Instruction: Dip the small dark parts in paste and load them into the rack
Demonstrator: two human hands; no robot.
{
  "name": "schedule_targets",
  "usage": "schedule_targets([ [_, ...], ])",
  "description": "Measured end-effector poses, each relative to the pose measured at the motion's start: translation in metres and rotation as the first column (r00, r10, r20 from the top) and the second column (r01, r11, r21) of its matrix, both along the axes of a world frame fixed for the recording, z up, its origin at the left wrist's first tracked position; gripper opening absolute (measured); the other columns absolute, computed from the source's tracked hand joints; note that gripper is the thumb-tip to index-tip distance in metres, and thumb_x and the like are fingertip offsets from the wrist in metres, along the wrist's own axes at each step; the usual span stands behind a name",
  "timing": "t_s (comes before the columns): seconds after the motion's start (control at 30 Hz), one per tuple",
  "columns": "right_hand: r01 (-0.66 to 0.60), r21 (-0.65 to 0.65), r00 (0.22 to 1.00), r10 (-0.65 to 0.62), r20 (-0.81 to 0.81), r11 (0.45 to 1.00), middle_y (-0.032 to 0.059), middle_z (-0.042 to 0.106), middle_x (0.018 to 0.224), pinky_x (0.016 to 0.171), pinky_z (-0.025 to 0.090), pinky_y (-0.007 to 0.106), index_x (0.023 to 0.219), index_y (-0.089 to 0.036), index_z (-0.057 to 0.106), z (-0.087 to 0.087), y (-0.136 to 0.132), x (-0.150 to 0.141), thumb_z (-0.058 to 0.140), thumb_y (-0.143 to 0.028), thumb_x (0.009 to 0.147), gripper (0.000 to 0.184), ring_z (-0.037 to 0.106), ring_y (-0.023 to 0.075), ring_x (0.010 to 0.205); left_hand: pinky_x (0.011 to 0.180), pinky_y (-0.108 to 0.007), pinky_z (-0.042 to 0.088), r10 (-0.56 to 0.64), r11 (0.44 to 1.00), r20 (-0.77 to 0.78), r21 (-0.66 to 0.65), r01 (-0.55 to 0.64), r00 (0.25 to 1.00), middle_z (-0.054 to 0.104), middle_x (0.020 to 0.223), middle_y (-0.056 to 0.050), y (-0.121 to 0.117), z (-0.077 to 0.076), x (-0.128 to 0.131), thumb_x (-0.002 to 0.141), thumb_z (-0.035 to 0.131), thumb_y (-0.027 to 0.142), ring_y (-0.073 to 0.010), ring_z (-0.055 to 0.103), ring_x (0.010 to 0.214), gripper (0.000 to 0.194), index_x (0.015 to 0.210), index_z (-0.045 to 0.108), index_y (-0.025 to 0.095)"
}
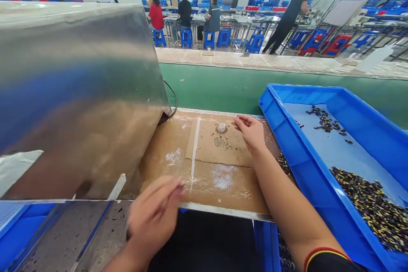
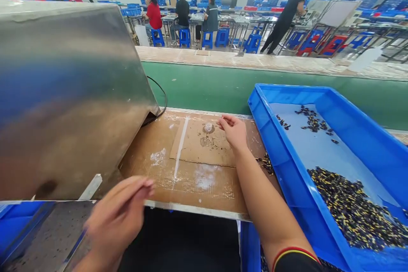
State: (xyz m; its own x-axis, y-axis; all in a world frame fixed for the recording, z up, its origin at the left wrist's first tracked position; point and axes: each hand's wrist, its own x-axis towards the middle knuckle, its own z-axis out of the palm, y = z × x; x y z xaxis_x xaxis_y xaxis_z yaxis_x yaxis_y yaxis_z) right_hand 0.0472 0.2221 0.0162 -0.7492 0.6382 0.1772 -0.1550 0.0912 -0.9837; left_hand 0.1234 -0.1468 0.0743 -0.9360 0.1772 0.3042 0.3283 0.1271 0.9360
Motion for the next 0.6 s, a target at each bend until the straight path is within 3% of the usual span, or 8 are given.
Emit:
schedule_targets([
  [0.07,-0.016,-0.081,1.0,0.016,-0.008,0.997,0.0079,0.08,0.093,0.086,0.068,0.041,0.103,-0.018,0.073,-0.008,0.001,-0.018,0.092,-0.056,0.066,0.056,0.079,0.0239,0.092,0.074,-0.034,0.064,-0.152,0.984,0.275,0.137,0.118,0.949,0.079,0.086,-0.007,0.045,-0.017,-0.019,0.085,0.081,0.043,-0.0203,0.072,0.075,0.023,0.102,0.085,0.027],
  [0.1,-0.009,-0.104,1.0,0.007,-0.02,0.994,0.0077,0.08,0.093,0.086,0.067,0.04,0.103,-0.018,0.072,-0.012,0.001,-0.024,0.092,-0.056,0.066,0.057,0.079,0.0237,0.093,0.072,-0.033,0.063,-0.222,0.963,0.408,0.237,0.132,0.885,0.078,0.083,-0.008,0.066,-0.024,-0.033,0.08,0.085,0.046,-0.0198,0.072,0.073,0.03,0.101,0.085,0.024],
  [0.17,0.018,-0.117,0.998,-0.024,-0.05,0.993,0.0073,0.079,0.094,0.085,0.067,0.038,0.103,-0.018,0.07,-0.021,0.002,-0.031,0.089,-0.057,0.069,0.055,0.079,0.023,0.094,0.072,-0.028,0.062,-0.302,0.92,0.535,0.38,0.095,0.789,0.078,0.082,-0.009,0.099,-0.036,-0.06,0.069,0.093,0.046,-0.0165,0.071,0.072,0.04,0.096,0.085,0.018],
  [0.23,0.031,-0.085,0.997,-0.037,-0.072,0.996,0.0073,0.077,0.096,0.08,0.066,0.036,0.105,-0.018,0.069,-0.028,0.002,-0.033,0.084,-0.056,0.075,0.051,0.078,0.0221,0.093,0.07,-0.025,0.061,-0.327,0.901,0.54,0.425,0.084,0.776,0.077,0.08,-0.008,0.12,-0.044,-0.083,0.066,0.095,0.047,-0.0139,0.069,0.07,0.045,0.096,0.084,0.016],
  [0.3,0.028,-0.028,0.997,-0.031,-0.076,0.999,0.0075,0.076,0.097,0.073,0.065,0.033,0.107,-0.018,0.069,-0.032,0.001,-0.032,0.081,-0.055,0.079,0.048,0.077,0.0216,0.09,0.068,-0.027,0.062,-0.339,0.909,0.48,0.389,0.151,0.809,0.077,0.077,-0.007,0.131,-0.049,-0.099,0.07,0.093,0.049,-0.0143,0.07,0.067,0.047,0.101,0.083,0.015],
  [0.43,0.023,0.06,0.996,-0.018,-0.082,0.998,0.0081,0.077,0.096,0.071,0.063,0.032,0.109,-0.018,0.07,-0.033,-0.002,-0.031,0.074,-0.057,0.084,0.046,0.075,0.0206,0.087,0.089,-0.038,0.066,-0.387,0.916,0.356,0.257,0.309,0.851,0.082,0.096,-0.012,0.143,-0.059,-0.12,0.077,0.088,0.051,-0.0224,0.078,0.086,0.049,0.11,0.082,0.016],
  [0.5,0.006,0.076,0.997,0.001,-0.081,0.997,0.0079,0.077,0.099,0.075,0.063,0.034,0.109,-0.019,0.07,-0.033,-0.004,-0.033,0.072,-0.058,0.086,0.045,0.074,0.0206,0.088,0.097,-0.042,0.064,-0.378,0.921,0.335,0.235,0.312,0.863,0.081,0.105,-0.014,0.147,-0.065,-0.128,0.077,0.087,0.052,-0.0248,0.078,0.094,0.05,0.11,0.082,0.016],
  [0.6,-0.006,0.085,0.998,0.011,-0.063,0.996,0.0075,0.078,0.099,0.075,0.064,0.035,0.107,-0.021,0.072,-0.034,-0.006,-0.035,0.071,-0.06,0.087,0.044,0.075,0.022,0.089,0.095,-0.042,0.064,-0.331,0.935,0.361,0.251,0.251,0.872,0.082,0.101,-0.015,0.151,-0.074,-0.136,0.074,0.09,0.053,-0.0246,0.079,0.09,0.052,0.107,0.081,0.013],
])
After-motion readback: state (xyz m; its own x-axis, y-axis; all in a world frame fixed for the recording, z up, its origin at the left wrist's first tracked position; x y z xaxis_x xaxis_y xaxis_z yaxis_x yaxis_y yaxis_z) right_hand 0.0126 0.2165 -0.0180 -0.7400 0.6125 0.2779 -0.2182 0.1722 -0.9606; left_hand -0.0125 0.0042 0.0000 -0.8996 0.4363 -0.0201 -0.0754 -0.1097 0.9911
